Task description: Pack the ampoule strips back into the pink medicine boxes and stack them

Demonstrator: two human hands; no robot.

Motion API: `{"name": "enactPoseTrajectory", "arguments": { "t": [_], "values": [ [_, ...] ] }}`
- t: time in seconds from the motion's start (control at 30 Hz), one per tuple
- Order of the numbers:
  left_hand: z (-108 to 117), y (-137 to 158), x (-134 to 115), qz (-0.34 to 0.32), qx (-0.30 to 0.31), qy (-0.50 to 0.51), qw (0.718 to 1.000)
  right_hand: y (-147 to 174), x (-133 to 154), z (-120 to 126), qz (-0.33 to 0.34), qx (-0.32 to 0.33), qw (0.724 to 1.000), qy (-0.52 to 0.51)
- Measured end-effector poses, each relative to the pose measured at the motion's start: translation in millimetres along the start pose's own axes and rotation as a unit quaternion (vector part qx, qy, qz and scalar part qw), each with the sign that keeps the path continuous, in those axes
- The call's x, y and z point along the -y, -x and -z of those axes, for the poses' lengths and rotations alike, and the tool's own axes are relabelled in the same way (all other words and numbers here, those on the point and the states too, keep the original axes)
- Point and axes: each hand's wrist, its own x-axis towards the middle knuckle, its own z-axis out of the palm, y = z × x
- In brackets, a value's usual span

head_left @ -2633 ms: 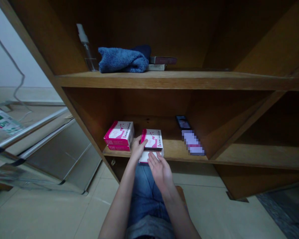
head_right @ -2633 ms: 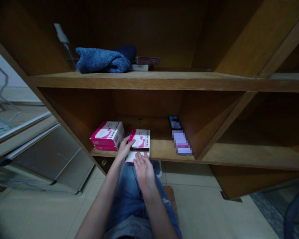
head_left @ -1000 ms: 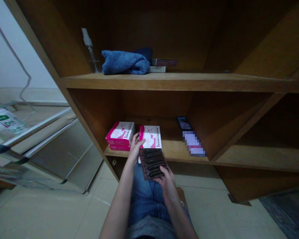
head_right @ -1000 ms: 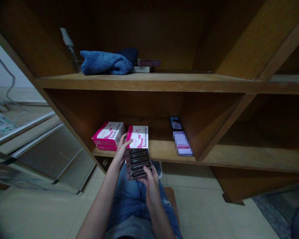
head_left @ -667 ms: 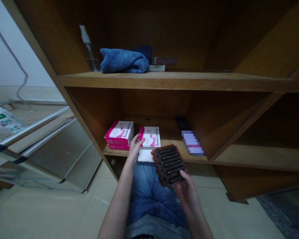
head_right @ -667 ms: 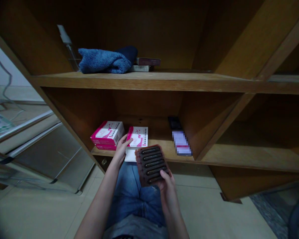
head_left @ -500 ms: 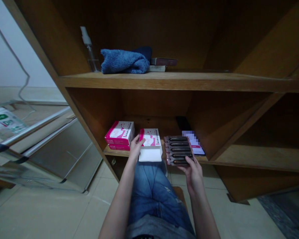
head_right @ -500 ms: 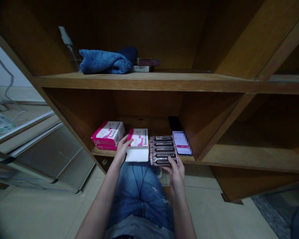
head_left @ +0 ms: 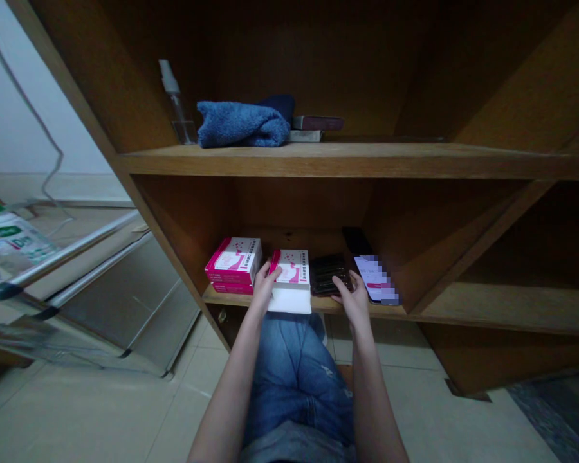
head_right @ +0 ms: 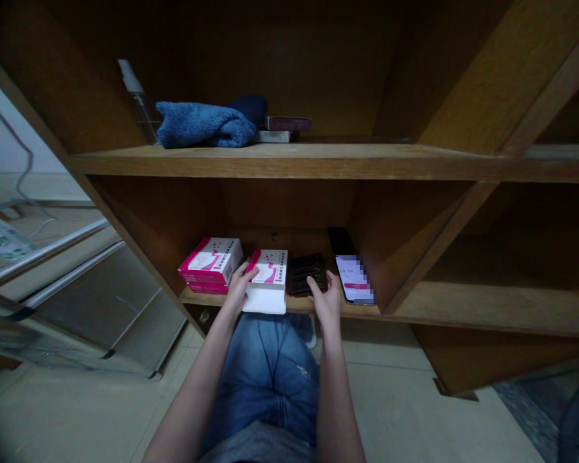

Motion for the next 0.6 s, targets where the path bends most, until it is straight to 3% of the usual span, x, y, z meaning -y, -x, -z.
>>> {"name": "enactPoseTrajectory", "arguments": {
  "t": [0.13,0.3,0.47,0.53,0.6],
  "values": [
    [0.7,-1.4,3.6,-0.008,-0.011,-0.002,1.000,-5.8,3.1,8.5,0.023,0.031,0.991,0.131],
    [0.6,-2.5,5.0,-0.017,-0.023,-0.021,0.999,-14.1,10.2,23.9,0.105,0.056,0.932,0.341],
    [-0.5,-1.2,4.0,-0.024,-0.014,-0.025,0.999,-22.5,11.6,32.2,0.147,0.116,0.899,0.395],
    [-0.4,0.0,3.2,-0.028,-0.010,-0.025,0.999,-20.2,13.6,30.3,0.168,0.074,0.909,0.375],
    [0.0,1.0,2.8,-0.030,-0.005,-0.025,0.999,-10.2,18.2,24.3,0.207,-0.009,0.921,0.330]
  ]
}}
